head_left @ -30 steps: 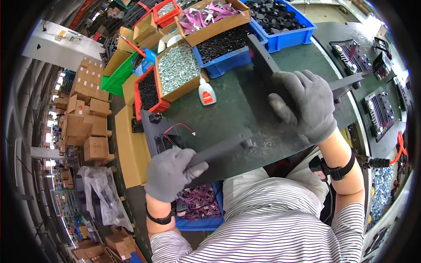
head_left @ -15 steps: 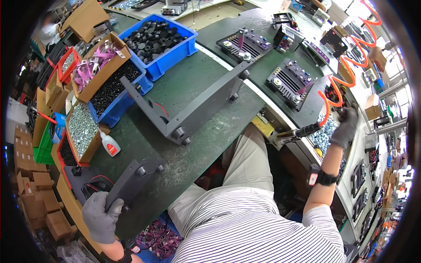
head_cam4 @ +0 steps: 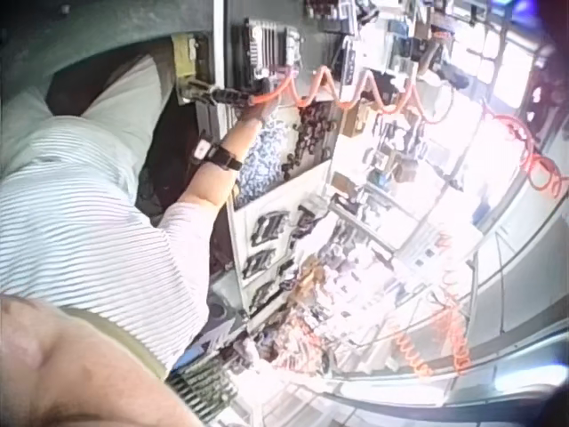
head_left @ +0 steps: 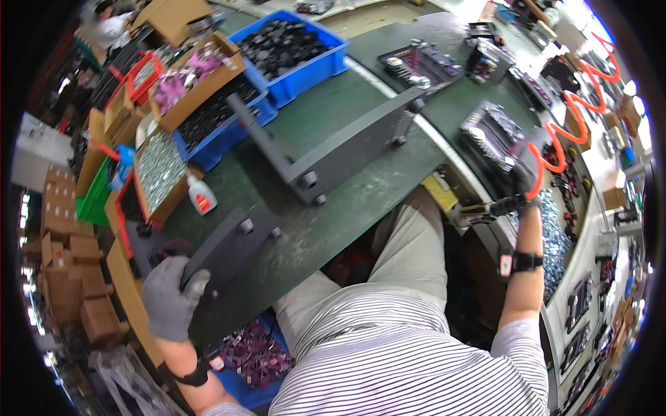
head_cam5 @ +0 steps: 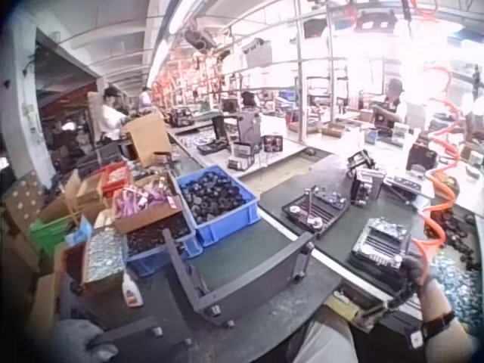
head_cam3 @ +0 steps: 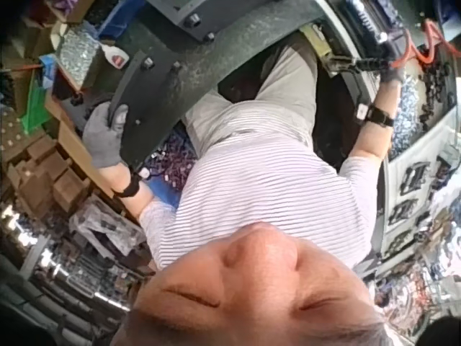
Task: Assembling and fastening components into an electronics enclosure using an electric screwdriver and hand tools.
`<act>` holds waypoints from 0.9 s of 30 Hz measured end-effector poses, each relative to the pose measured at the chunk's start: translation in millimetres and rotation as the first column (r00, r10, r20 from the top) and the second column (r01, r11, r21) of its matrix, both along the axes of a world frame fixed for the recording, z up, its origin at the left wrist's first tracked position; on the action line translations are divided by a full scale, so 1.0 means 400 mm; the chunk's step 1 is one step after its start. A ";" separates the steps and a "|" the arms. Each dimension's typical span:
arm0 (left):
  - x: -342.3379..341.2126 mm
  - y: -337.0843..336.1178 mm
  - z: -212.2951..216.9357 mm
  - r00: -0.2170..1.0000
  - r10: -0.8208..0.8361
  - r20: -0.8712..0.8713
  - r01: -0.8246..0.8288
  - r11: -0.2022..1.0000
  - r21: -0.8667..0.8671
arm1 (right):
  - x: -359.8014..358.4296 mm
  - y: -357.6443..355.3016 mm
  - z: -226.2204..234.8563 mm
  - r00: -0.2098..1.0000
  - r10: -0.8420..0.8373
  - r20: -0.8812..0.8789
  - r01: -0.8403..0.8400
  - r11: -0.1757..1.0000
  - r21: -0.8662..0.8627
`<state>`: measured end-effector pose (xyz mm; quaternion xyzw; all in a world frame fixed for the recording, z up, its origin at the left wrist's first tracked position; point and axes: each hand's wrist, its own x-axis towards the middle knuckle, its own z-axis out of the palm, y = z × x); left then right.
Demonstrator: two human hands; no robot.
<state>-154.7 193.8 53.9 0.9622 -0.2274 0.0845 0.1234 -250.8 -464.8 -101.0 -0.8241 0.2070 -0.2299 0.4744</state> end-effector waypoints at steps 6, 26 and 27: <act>0.004 0.012 0.000 0.999 -0.042 -0.001 0.042 0.999 -0.006 | -0.272 -0.010 -0.009 0.872 -0.457 0.175 0.222 0.687 0.692; 0.004 0.029 0.000 0.999 -0.040 -0.014 0.041 0.997 0.072 | 0.233 0.606 0.535 0.766 0.570 0.298 -0.186 0.640 -0.745; 0.003 0.029 0.000 0.999 -0.045 -0.012 0.046 0.997 0.066 | 0.273 0.665 0.546 0.745 0.610 0.271 -0.362 0.711 -0.603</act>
